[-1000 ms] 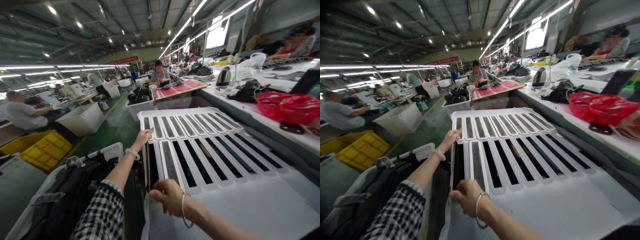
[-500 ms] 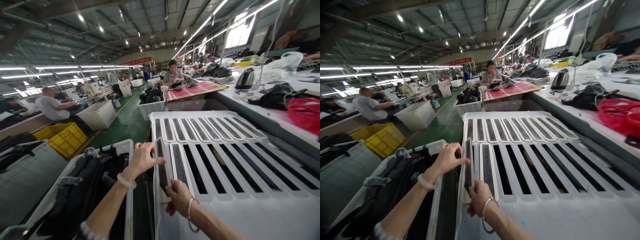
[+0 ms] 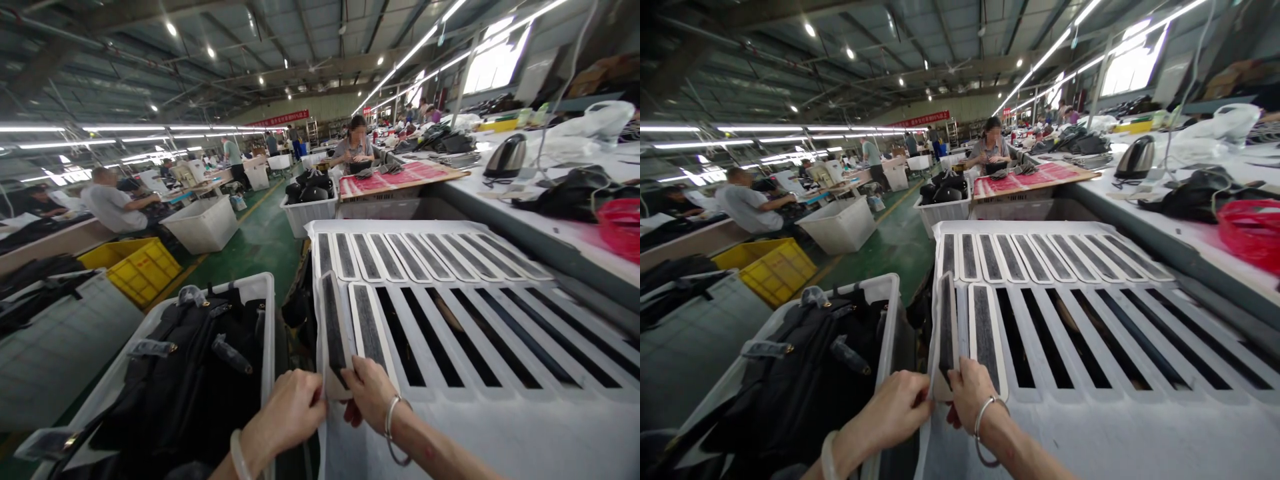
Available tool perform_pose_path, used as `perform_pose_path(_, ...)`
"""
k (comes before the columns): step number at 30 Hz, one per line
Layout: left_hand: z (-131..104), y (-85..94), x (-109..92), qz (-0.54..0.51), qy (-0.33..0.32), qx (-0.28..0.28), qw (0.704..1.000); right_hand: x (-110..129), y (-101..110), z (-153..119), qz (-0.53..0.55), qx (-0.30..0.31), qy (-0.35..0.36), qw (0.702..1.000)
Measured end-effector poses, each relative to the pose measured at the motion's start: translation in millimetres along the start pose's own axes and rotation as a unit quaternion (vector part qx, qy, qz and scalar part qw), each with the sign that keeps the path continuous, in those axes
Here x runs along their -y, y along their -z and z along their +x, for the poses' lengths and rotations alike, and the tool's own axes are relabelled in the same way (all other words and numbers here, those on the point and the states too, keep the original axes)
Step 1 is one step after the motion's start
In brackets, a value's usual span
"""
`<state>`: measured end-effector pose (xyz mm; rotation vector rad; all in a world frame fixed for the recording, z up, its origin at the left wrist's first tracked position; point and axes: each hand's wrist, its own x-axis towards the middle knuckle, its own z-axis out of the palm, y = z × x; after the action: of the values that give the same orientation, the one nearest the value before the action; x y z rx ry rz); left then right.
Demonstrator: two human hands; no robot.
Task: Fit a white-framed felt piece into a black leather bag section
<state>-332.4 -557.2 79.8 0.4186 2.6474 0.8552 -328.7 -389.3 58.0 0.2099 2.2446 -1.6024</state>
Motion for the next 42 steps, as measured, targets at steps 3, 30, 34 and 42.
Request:
perform_pose_path(3, -4.0, -1.2, 1.3, -0.083, -0.004, -0.018, 0.996, -4.7, 1.7, 5.4, 0.002, -0.005, -0.002, 1.0)
perform_pose_path(30, 54.1, 21.1, -2.6, -0.097, -0.002, -0.135, 0.986, 11.3, 27.4, 9.4, 0.077, 0.072, -0.05, 0.993)
perform_pose_path(34, 68.8, 25.3, 1.7, -0.138, -0.032, -0.102, 0.985, 4.3, 29.3, 11.5, 0.082, 0.062, -0.04, 0.994)
perform_pose_path(42, 66.2, 21.7, 38.6, -0.218, -0.046, -0.115, 0.968, -30.2, 38.8, 29.2, 0.114, 0.113, 0.004, 0.987)
